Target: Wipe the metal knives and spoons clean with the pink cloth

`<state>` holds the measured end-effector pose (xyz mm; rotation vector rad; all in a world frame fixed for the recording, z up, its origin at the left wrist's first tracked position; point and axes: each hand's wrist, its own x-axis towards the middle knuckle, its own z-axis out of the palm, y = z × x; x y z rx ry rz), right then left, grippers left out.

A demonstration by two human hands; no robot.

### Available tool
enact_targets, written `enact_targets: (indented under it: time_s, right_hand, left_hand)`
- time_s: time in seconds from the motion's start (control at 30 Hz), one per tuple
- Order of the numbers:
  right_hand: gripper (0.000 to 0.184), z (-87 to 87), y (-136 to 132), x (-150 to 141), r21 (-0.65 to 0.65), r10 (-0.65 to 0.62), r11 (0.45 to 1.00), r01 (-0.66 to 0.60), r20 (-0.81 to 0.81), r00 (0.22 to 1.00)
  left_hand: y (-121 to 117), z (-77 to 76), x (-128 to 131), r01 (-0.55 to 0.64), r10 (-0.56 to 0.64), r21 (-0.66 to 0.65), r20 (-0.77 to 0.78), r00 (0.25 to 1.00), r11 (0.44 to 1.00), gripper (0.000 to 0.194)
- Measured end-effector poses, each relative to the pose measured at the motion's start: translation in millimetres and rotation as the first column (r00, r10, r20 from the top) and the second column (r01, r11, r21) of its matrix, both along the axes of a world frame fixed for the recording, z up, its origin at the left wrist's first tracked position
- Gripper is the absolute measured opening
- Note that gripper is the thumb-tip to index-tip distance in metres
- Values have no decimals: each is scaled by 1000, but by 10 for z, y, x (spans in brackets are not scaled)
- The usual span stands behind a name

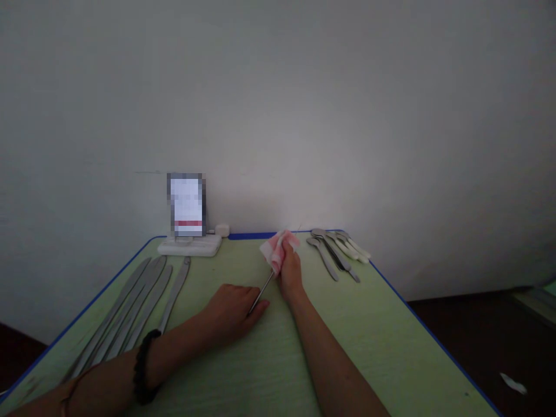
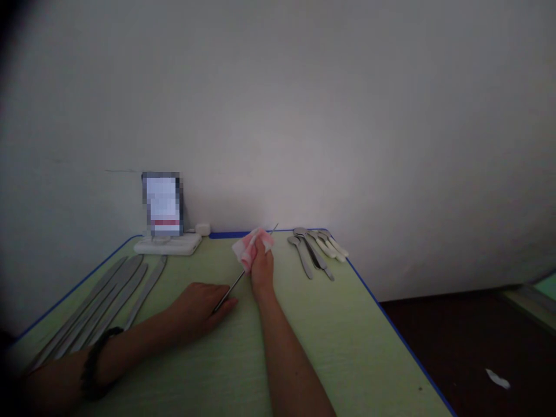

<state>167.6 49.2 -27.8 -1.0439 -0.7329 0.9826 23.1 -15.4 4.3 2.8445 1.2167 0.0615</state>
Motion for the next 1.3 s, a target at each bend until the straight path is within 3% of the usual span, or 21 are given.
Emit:
enact_targets:
  time_s: [0.3, 0.9, 1.07, 1.2, 1.3]
  right_hand:
    - [39, 74, -49, 1, -73, -10, 997, 16, 79, 997]
    - [43, 169, -110, 9, -57, -28, 997, 42, 225, 974]
    - [46, 161, -103, 0, -138, -13, 989, 47, 244, 970]
    - [44, 118, -62, 5, -120, 40, 993, -13, 222, 974]
    - [37, 91, -25, 34, -64, 140, 989, -130, 180, 974]
  left_hand:
    - [0, -1, -3, 7, -7, -2, 4, 1000, 1000, 40]
    - [-8, -1, -4, 8, -8, 13, -9, 1000, 1000, 39]
    - [-7, 0, 1, 1, -1, 14, -11, 1000, 1000, 39]
    - [1, -18, -6, -9, 8, -3, -5, 1000, 1000, 40]
    - [12, -23, -4, -48, 48, -24, 14, 999, 999, 42]
